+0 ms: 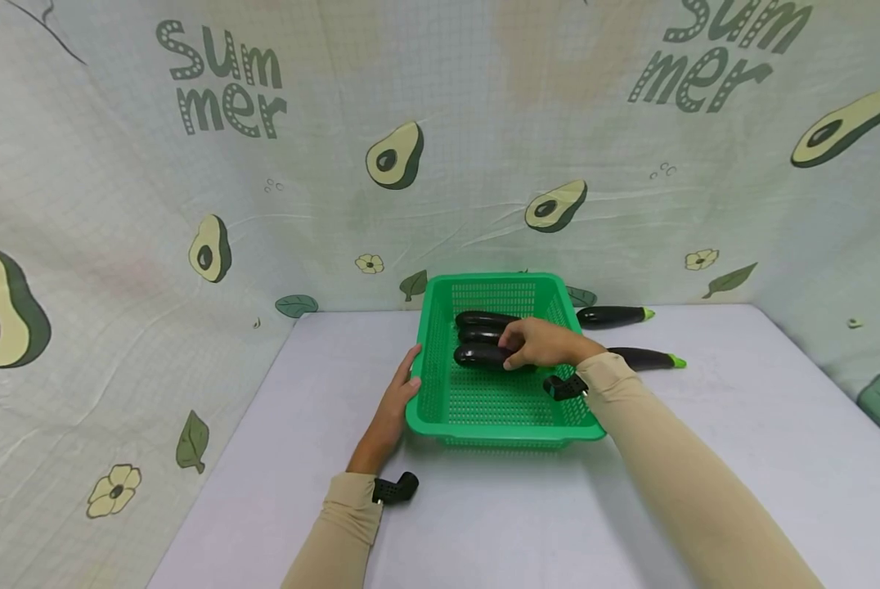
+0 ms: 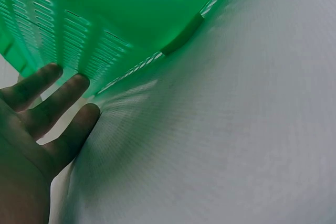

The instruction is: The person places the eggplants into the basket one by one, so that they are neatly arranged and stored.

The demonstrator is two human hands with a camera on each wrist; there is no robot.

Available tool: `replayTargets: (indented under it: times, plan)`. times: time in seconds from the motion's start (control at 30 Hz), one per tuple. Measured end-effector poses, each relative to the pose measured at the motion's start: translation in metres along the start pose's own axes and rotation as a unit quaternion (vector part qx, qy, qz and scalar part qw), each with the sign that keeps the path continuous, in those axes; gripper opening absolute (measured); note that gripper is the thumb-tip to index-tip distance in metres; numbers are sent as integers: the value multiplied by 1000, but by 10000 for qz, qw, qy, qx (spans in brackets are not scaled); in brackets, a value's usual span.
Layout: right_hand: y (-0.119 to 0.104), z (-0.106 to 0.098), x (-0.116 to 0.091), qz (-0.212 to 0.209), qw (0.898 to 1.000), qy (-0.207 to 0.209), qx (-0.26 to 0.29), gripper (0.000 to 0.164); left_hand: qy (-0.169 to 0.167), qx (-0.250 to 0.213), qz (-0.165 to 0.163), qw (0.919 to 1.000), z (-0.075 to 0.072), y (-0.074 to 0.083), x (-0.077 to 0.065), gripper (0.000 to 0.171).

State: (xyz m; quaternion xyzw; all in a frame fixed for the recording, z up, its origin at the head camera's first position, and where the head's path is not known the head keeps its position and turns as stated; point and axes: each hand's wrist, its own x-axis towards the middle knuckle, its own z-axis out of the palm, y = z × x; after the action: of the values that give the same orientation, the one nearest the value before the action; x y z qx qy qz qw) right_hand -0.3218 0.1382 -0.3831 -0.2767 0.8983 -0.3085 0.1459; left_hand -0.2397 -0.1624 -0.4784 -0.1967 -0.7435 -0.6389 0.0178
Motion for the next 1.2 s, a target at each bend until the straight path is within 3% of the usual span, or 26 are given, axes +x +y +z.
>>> replayTargets:
  times: [0.4, 0.87, 1.2]
  plan:
    - [0, 2, 0, -48, 9994, -104, -337, 32, -186, -69, -85, 9998, -2, 0, 3, 58]
    - [2, 5, 6, -4, 9967, -137, -802, 31, -23, 109, 3, 9999, -1, 1, 1, 55]
    - [0, 6, 6, -116, 9966, -167, -798, 33, -292, 155, -138, 9994, -1, 40, -6, 59]
